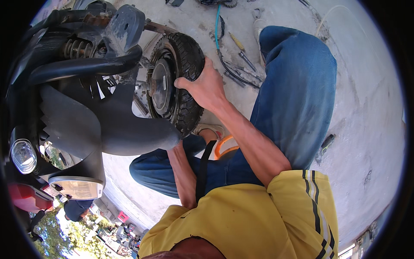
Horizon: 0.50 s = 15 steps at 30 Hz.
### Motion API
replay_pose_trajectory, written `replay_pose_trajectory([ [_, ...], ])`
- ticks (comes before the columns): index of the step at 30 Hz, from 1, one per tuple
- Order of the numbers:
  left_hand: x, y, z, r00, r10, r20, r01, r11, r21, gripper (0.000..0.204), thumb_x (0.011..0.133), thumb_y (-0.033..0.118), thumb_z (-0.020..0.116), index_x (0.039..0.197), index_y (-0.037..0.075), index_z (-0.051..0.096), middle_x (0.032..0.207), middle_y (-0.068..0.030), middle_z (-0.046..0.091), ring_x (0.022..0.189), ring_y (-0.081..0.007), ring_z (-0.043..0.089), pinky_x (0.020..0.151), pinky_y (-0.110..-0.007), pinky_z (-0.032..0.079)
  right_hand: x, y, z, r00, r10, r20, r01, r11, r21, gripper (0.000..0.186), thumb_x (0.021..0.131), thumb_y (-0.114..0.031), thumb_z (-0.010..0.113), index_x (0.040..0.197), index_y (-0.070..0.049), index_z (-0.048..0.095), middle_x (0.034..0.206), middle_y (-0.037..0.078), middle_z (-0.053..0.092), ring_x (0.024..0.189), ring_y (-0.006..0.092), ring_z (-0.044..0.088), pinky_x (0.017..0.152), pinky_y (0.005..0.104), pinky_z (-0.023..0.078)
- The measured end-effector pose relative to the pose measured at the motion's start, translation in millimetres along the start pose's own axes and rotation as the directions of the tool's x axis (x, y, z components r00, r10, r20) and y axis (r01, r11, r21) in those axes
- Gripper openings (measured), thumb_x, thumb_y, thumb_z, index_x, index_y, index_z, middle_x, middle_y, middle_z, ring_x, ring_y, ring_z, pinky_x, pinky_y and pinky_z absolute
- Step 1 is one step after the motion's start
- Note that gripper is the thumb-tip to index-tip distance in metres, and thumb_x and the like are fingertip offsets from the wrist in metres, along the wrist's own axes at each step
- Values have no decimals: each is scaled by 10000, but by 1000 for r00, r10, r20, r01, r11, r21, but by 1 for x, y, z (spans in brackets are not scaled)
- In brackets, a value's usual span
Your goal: The person removes a scooter tire, places it in a water basin, and then installs it back onto the scooter. They handle the tire and basin with both hands, coordinating with another person who assists with the basin.
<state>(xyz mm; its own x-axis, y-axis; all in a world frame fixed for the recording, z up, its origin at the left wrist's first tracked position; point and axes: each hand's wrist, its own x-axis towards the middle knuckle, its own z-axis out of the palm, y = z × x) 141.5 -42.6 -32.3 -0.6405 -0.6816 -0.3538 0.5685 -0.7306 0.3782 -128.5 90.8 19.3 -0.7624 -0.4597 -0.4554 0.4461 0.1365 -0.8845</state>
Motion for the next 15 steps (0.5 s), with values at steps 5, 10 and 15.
replay_pose_trajectory([
  [5,3,5,-7,997,-71,36,74,995,-63,488,1038,356,603,1414,45,606,1395,-150,654,1254,-334,643,1032,-461,540,-4,5,7,998,-38,-52,35,998,-46,968,681,-375,897,1394,128,479,1227,272,706,1136,394,700,1034,416,530],
  [10,5,11,-10,990,-125,73,134,982,-132,485,1036,353,605,1412,46,609,1401,-151,651,1263,-335,638,1037,-460,535,-1,10,8,998,1,-63,-3,999,-37,977,673,-415,896,1365,144,492,1202,287,710,1111,400,709,1014,427,539],
  [15,10,17,-26,957,-224,183,281,869,-407,482,1034,350,607,1410,48,611,1408,-152,649,1271,-336,634,1043,-460,531,1,8,15,994,4,-106,-16,994,-111,974,664,-447,895,1326,153,507,1173,310,707,1103,404,711,997,430,543],
])
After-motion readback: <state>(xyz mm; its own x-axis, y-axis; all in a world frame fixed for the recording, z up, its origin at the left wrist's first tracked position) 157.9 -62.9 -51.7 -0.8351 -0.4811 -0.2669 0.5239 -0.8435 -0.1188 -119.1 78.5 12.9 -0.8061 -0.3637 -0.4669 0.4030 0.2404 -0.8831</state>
